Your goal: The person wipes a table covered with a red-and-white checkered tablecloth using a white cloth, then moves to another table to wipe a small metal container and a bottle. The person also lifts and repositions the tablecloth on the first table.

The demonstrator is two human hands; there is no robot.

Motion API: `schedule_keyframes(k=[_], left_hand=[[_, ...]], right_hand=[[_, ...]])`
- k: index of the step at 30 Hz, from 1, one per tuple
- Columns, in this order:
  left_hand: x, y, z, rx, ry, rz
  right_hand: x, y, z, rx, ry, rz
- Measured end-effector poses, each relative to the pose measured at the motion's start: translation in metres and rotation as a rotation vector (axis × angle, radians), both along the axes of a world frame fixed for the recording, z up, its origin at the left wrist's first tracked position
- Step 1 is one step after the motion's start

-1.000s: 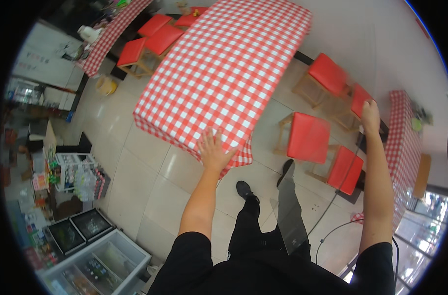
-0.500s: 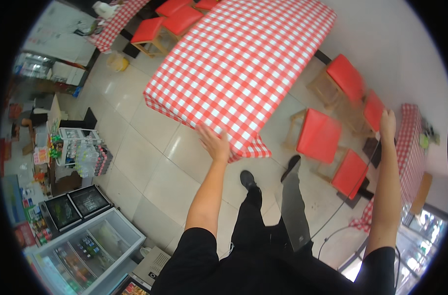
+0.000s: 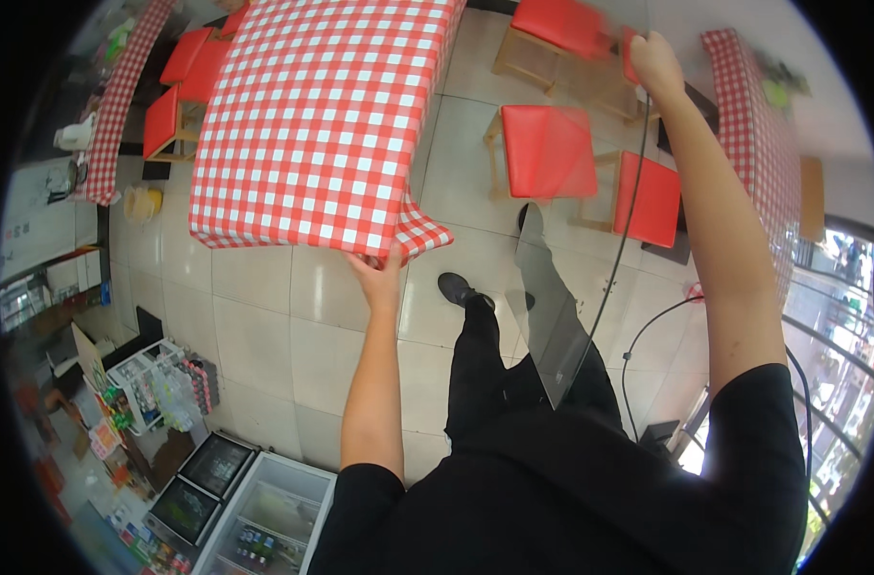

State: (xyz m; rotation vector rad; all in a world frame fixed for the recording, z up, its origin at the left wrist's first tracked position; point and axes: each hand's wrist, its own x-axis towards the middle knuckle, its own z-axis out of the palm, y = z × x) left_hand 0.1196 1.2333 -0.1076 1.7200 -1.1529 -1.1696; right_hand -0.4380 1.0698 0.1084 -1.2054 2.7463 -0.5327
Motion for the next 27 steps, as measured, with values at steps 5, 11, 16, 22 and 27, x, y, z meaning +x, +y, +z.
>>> schedule_keyframes(k=[5,11,16,22,27], left_hand=[[0.004,0.005,-0.035,0.142,-0.131,-0.017],[0.005,-0.015,-0.033,0.346,-0.343,-0.190],[0.009,0.002,-0.043,0.205,-0.592,-0.287],[0.022,0.016,-0.048,0.235,-0.693,-0.295],[0.053,0.017,-0.039,0.229,-0.601,-0.285]], right_hand=[[0.052,0.000,0.031,-0.013,-0.150,-0.077],[0.044,0.003,0.021,-0.058,-0.128,-0.099],[-0.005,-0.010,-0.017,0.299,0.084,0.162],[0.034,0.000,0.012,-0.019,-0.094,-0.091],[0.045,0.000,0.022,0.009,-0.126,-0.055]])
